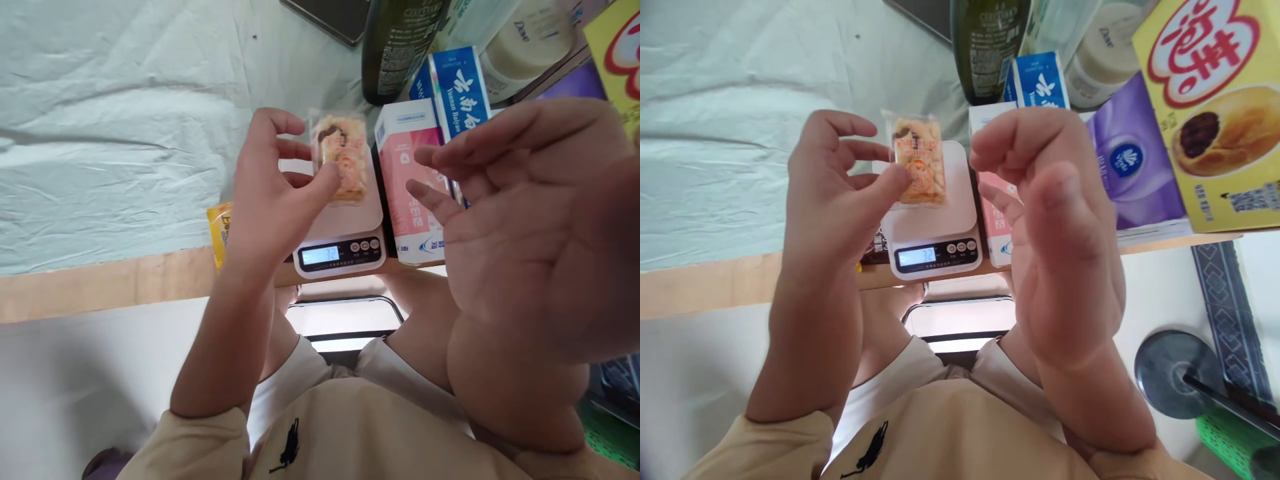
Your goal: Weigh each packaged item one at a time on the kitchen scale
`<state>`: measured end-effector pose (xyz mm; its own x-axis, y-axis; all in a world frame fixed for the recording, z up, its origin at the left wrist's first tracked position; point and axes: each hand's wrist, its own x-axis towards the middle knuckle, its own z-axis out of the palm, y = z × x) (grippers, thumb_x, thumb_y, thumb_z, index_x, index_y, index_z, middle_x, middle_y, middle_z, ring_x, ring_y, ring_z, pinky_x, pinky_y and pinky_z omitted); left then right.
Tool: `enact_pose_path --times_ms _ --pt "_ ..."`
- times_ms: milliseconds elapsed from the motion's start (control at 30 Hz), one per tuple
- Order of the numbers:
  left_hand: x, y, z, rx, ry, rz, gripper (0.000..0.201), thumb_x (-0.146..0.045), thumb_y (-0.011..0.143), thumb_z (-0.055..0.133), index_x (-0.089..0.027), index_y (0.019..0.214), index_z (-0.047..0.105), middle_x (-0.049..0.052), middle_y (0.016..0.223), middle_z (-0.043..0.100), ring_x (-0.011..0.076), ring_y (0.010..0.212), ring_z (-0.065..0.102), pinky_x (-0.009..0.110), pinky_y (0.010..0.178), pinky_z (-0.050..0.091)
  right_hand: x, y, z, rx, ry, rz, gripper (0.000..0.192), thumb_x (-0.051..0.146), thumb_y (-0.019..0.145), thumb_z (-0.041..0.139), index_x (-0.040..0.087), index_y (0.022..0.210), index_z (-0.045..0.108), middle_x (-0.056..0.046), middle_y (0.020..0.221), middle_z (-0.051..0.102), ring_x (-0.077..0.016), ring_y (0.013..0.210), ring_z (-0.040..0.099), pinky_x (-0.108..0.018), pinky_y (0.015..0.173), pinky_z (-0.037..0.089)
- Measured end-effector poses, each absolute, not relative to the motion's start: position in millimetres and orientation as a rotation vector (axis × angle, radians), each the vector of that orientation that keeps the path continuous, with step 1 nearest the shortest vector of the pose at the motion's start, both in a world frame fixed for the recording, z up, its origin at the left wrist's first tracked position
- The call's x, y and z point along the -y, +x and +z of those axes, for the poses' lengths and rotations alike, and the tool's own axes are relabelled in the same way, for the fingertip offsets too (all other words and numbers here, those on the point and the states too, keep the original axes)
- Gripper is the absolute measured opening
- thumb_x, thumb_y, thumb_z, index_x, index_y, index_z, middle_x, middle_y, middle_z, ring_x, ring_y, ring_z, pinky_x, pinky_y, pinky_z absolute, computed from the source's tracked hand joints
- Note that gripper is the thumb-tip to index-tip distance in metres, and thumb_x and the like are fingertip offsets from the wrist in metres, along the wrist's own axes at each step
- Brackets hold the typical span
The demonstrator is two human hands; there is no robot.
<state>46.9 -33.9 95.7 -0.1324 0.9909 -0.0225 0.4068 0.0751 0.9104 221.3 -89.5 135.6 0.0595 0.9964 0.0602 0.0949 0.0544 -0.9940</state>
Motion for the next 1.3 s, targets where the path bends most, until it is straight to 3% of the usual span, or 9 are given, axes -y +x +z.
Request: enact_pose_path --times_ms 100,200,300,433,633,733,1000,1133,1300 --pt "33.7 30.1 93.7 -1.809 1.469 0.844 0.043 -0.019 0.08 0.081 -0.027 0.116 0.06 0.002 0.114 0.07 0.0137 0.072 0.064 0.033 0.07 0.053 85.2 215.9 127.5 1.116 -1.158 1.158 0.046 0.073 0.096 0.056 0.029 0.097 0.07 -0.01 0.111 0.065 -0.0296 0.115 0.068 -0.052 0.106 0.062" --pt "37.3 22.1 94.6 -1.818 1.507 0.682 0.039 -0.023 0.082 0.079 -0.027 0.117 0.063 0.003 0.118 0.071 0.0128 0.065 0.064 0.034 0.07 0.05 86.4 208.5 123.7 1.087 -1.129 1.2 0.029 0.061 0.095 0.069 0.032 0.097 0.072 -0.006 0.113 0.065 -0.0256 0.12 0.066 -0.045 0.11 0.06" --pt "39.7 16.5 96.9 -1.783 1.6 0.631 0.03 -0.029 0.083 0.078 -0.027 0.111 0.066 0.001 0.101 0.075 0.0149 0.063 0.064 0.033 0.066 0.046 89.2 203.7 119.9 1.108 -1.148 1.213 0.024 0.059 0.093 0.072 0.036 0.099 0.075 -0.003 0.114 0.066 -0.0238 0.121 0.064 -0.041 0.11 0.058" --pt "37.6 6.2 94.0 -1.763 1.649 0.707 0.019 -0.035 0.085 0.078 -0.026 0.098 0.067 -0.001 0.081 0.074 0.0166 0.065 0.066 0.031 0.063 0.046 88.4 201.6 107.9 1.167 -1.133 1.202 0.031 0.066 0.087 0.076 0.038 0.1 0.076 0.0 0.112 0.068 -0.023 0.116 0.065 -0.04 0.107 0.057" --pt "33.4 0.2 83.6 -1.674 1.622 0.869 0.007 -0.028 0.089 0.072 -0.024 0.086 0.066 -0.002 0.077 0.074 0.0143 0.063 0.064 0.031 0.063 0.05 87.8 188.1 99.6 1.108 -1.139 1.344 0.025 0.059 0.097 0.063 0.036 0.104 0.074 0.001 0.119 0.068 -0.0203 0.132 0.063 -0.041 0.124 0.047" --pt "32.0 0.1 82.8 -1.637 1.634 1.008 0.012 -0.02 0.088 0.069 -0.024 0.078 0.064 -0.002 0.073 0.071 0.0127 0.065 0.062 0.03 0.061 0.05 88.4 183.4 102.7 1.121 -1.175 1.313 0.018 0.047 0.1 0.058 0.037 0.102 0.072 0.001 0.118 0.07 -0.0213 0.133 0.063 -0.044 0.13 0.044" --pt "28.8 -4.0 80.4 -1.615 1.636 1.043 0.016 -0.016 0.085 0.067 -0.026 0.073 0.063 -0.005 0.068 0.067 0.0113 0.063 0.057 0.033 0.058 0.047 86.7 184.5 103.8 1.16 -1.219 1.276 0.018 0.046 0.101 0.052 0.037 0.101 0.068 0.0 0.121 0.071 -0.0229 0.142 0.059 -0.042 0.123 0.052" --pt "27.1 -5.7 79.2 -1.626 1.666 0.994 0.017 -0.016 0.087 0.069 -0.026 0.075 0.062 -0.006 0.07 0.068 0.0103 0.063 0.054 0.034 0.06 0.048 84.6 186.3 99.0 1.208 -1.222 1.276 0.023 0.057 0.097 0.057 0.037 0.105 0.067 -0.003 0.117 0.07 -0.0274 0.147 0.055 -0.045 0.117 0.055" --pt "26.2 -5.0 80.3 -1.611 1.599 0.993 0.018 -0.018 0.09 0.066 -0.024 0.074 0.063 -0.001 0.071 0.069 0.0133 0.068 0.06 0.035 0.065 0.051 82.0 186.7 88.7 1.288 -1.237 1.264 0.033 0.067 0.098 0.054 0.038 0.109 0.065 -0.003 0.117 0.07 -0.0298 0.14 0.061 -0.049 0.114 0.056"
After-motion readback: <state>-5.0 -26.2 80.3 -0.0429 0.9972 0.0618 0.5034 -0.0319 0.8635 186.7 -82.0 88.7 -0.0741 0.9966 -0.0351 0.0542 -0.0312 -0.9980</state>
